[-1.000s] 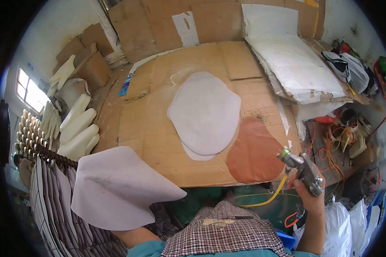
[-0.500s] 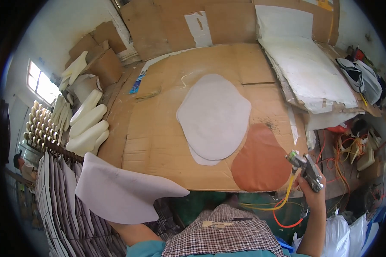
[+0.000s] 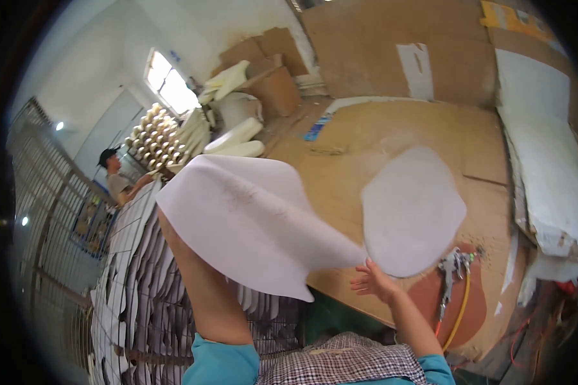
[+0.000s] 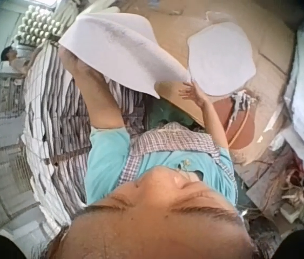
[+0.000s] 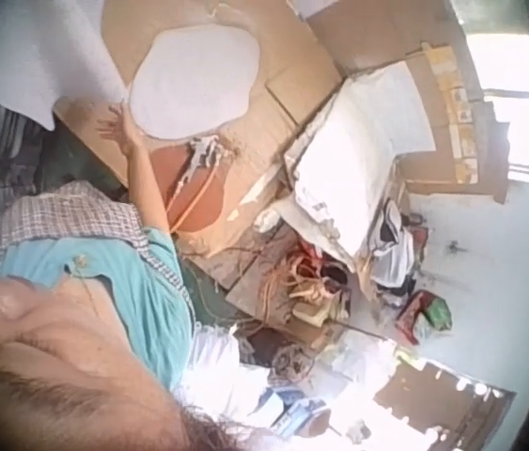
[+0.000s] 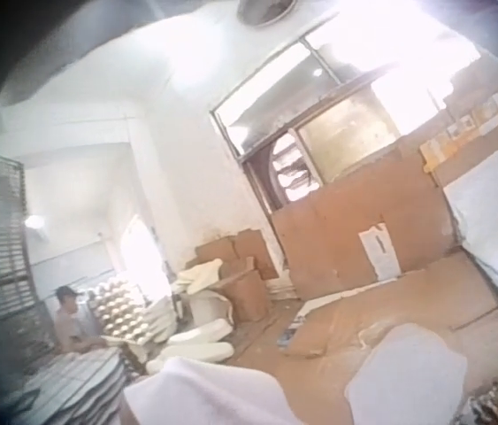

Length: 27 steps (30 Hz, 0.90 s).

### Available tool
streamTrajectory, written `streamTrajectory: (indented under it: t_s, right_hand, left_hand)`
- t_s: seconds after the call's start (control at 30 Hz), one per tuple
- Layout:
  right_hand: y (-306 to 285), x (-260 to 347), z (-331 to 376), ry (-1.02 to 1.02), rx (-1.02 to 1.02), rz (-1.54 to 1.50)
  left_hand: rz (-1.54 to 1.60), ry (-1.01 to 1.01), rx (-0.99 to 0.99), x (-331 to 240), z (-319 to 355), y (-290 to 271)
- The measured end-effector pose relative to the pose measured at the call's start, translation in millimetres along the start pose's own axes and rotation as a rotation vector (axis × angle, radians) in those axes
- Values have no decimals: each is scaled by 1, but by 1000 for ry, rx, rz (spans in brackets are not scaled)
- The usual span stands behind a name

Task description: Picking up white fabric or foam pieces from a workspace and placing them onto a metal drying rack.

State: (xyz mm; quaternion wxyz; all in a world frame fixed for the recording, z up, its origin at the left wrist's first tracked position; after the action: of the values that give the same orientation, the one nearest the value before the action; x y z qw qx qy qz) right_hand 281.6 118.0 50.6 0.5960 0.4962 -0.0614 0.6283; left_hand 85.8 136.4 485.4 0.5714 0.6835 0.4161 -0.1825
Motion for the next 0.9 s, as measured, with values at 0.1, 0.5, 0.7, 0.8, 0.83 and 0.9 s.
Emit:
streamTrajectory:
  t_s: [0.1, 0.5, 0.7, 0.8, 0.83, 0.9]
  right_hand:
    - [76, 44, -17, -162, 353, -478]
    - [179, 411, -5, -883, 217, -334]
    - [366, 535, 28, -1047, 431, -136]
    - [473, 534, 31, -1055, 547, -75]
    - [497, 537, 25, -1054, 556, -40]
    - [540, 544, -7, -1006, 524, 5]
  left_hand:
    - [-21, 156, -8, -42, -7, -24]
    - [-329, 469, -386, -269, -39, -104]
    - [-176, 644, -411, -394, -54, -143]
    - [-493, 538, -623, -459, -54, -203]
    - [-495, 542, -621, -472, -58, -216]
    - [-681, 528, -713, -499, -58, -249]
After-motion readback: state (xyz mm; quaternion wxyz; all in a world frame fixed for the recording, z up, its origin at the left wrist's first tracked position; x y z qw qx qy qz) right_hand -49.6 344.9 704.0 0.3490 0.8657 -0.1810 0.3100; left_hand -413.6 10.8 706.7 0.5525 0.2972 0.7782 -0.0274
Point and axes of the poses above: each hand's wrist, its own z-axis away from the middle knuckle, its own y-axis out of the palm, x = y × z, the point moved 10 cm from there along -z, towards the middle knuckle, and after that the axes turned 2 degrees about y, right-handed, at the moved point
